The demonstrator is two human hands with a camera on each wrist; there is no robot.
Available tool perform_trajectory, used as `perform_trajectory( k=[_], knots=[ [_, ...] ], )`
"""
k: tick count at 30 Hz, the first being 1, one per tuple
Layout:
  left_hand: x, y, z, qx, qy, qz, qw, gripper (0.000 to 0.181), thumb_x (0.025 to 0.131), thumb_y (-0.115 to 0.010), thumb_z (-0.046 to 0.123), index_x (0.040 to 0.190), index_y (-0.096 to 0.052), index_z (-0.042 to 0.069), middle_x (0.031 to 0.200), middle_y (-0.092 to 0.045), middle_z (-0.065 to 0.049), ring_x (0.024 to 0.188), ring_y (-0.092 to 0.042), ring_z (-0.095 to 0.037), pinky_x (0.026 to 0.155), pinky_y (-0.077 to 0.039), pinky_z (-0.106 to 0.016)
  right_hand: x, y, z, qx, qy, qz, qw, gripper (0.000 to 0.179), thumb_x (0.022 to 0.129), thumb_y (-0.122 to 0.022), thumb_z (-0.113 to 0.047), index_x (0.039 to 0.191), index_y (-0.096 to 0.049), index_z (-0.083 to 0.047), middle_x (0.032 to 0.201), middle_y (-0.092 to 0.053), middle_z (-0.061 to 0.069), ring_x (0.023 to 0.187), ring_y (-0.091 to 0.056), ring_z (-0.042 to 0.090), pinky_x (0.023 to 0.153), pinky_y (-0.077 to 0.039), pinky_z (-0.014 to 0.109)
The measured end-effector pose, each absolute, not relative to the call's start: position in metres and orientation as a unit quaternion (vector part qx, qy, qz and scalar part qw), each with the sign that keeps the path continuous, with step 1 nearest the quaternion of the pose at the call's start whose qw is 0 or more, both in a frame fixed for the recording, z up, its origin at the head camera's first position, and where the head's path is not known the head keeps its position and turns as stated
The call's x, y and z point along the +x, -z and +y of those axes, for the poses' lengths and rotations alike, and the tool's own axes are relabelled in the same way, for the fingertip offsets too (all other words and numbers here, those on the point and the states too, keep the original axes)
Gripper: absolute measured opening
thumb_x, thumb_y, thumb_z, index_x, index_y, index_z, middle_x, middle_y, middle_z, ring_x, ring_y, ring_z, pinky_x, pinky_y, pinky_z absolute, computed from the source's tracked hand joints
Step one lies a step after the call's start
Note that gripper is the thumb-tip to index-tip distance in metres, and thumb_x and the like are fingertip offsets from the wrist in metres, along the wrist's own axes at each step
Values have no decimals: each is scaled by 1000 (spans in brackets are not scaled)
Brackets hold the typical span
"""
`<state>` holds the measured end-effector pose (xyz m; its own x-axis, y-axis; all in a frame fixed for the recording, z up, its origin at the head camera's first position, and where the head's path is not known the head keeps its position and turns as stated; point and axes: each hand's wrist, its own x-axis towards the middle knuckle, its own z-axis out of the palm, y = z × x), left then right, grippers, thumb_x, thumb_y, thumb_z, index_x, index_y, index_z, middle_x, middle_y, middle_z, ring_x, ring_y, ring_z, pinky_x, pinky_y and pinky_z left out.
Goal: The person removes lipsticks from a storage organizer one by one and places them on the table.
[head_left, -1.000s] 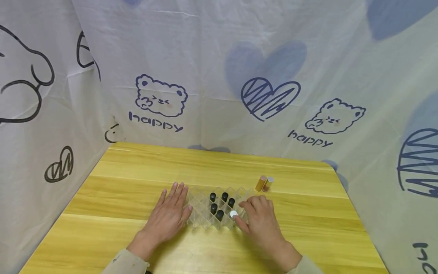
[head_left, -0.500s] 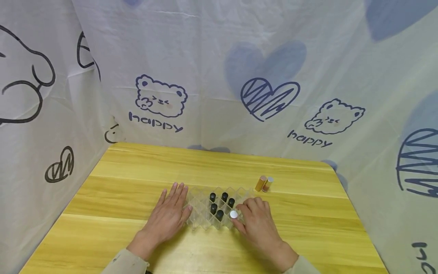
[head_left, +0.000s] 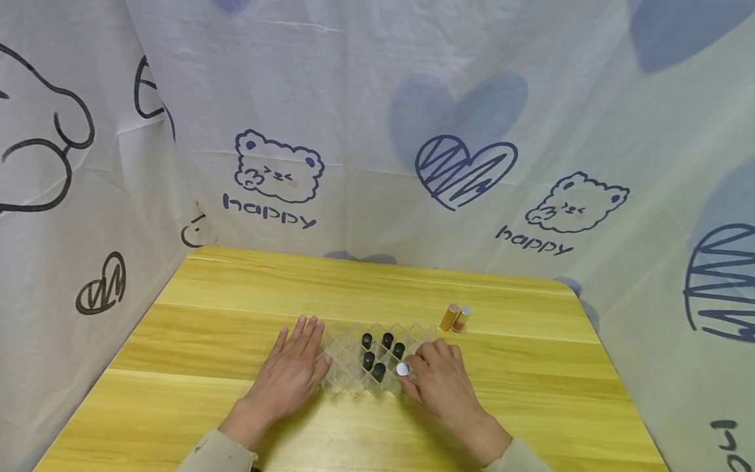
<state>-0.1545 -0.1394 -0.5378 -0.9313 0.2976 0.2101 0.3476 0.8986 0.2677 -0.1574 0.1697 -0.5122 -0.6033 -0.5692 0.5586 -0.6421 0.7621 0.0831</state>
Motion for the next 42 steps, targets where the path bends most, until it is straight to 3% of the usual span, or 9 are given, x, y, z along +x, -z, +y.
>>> perform_trajectory(
  k=[16,32,38,42],
  knots=[
    [-154,538,-140,-166,165,-969,75,68,114,-41,43,164,-29,-2,171,-29,-20,162,-22,-38,131,-18,-60,-161,502,170,353,-58,-886,295,24,89,-66,-35,86,-61,-11,86,-51,0,81,-43,21,72,-33,33],
    [-154,537,-139,-172,171,-967,82,67,114,-43,41,163,-31,-3,170,-31,-22,161,-23,-39,130,-19,-62,-162,464,176,386,-29,-869,309,22,95,-57,-32,90,-58,-10,86,-50,1,81,-44,23,76,-36,36],
    [-155,540,-140,-169,170,-968,77,68,114,-41,43,164,-28,-2,171,-29,-21,162,-21,-37,131,-18,-61,-170,459,188,370,-16,-873,318,29,102,-50,-34,92,-58,-8,85,-51,5,80,-44,26,71,-36,36],
    [-155,540,-141,-170,172,-967,77,68,114,-41,43,164,-28,-1,171,-29,-20,161,-21,-38,131,-18,-61,-177,461,197,351,-11,-878,324,30,100,-51,-34,92,-58,-7,88,-54,8,81,-44,29,69,-35,37]
  ],
)
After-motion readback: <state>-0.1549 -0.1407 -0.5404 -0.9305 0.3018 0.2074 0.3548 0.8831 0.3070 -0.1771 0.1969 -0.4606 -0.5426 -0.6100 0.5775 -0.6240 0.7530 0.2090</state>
